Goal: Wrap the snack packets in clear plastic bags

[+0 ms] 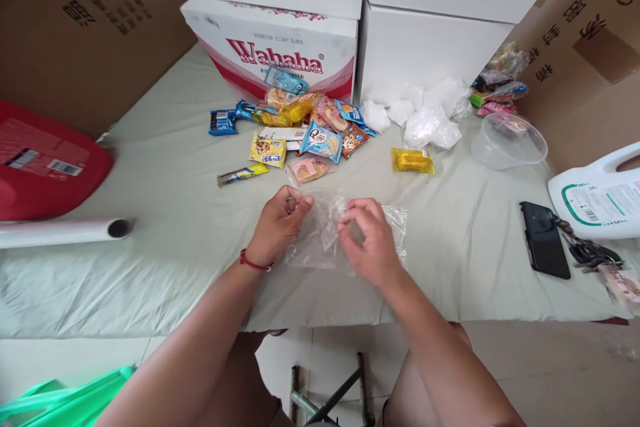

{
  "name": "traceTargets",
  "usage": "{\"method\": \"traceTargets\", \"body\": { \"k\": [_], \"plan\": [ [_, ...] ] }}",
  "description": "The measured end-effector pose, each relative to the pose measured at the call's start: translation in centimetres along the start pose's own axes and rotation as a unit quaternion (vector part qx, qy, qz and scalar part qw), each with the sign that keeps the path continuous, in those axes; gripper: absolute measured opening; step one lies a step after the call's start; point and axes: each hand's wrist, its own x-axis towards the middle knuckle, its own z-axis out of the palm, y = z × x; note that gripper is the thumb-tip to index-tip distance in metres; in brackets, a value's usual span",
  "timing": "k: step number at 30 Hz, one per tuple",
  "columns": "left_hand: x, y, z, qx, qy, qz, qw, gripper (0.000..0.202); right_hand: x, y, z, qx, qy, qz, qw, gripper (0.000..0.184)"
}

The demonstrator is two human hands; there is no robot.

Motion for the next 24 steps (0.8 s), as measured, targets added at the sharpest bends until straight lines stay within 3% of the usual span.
{"method": "traceTargets", "body": {
  "k": [2,4,7,9,10,12,15,17,19,20,22,24],
  "plan": [
    [0.0,1.1,-1.7,-0.06,-0.11,-0.055,0.991,0.04,0.5,0.0,-1.4,0.127,-0.02,0.099,0.987,0.011],
    [0.1,2.2,-3.5,-0.099,-0.197,-0.089,0.971,0.047,0.8,-0.1,-2.4,0.257,-0.033,0.204,0.944,0.02],
    [0.8,2.7,-5.1,-0.123,-0.196,-0.063,0.971,0.066,1.2,-0.3,-3.0,0.399,-0.04,0.321,0.858,0.028],
    [1.8,1.8,-5.3,-0.107,-0.125,-0.039,0.986,0.07,1.5,0.0,-2.8,0.45,-0.026,0.369,0.813,0.029],
    [2.4,1.2,-5.2,-0.083,-0.06,-0.033,0.994,0.068,1.6,0.2,-2.6,0.462,-0.01,0.386,0.799,0.029],
    [3.4,-0.1,-4.9,-0.005,0.136,-0.028,0.99,0.05,1.9,1.0,-2.1,0.469,0.036,0.406,0.783,0.028],
    [3.7,-0.7,-4.6,0.07,0.357,0.041,0.931,0.027,2.3,2.3,-1.8,0.479,0.104,0.418,0.765,0.027],
    [2.8,0.0,-4.3,0.133,0.428,0.129,0.884,0.024,2.5,2.8,-1.9,0.486,0.129,0.417,0.757,0.027],
    [1.5,0.9,-3.5,0.18,0.456,0.215,0.845,0.017,2.7,3.0,-2.0,0.482,0.13,0.414,0.761,0.027],
    [0.8,1.2,-2.8,0.194,0.405,0.252,0.857,0.01,2.7,3.1,-2.0,0.477,0.125,0.413,0.766,0.027],
    [-0.4,1.1,-1.0,0.222,0.234,0.297,0.899,0.014,2.7,2.9,-1.9,0.46,0.107,0.411,0.78,0.028],
    [-1.2,0.2,0.9,0.296,0.097,0.281,0.908,0.014,2.5,2.7,-2.0,0.441,0.093,0.402,0.797,0.03]
  ]
}}
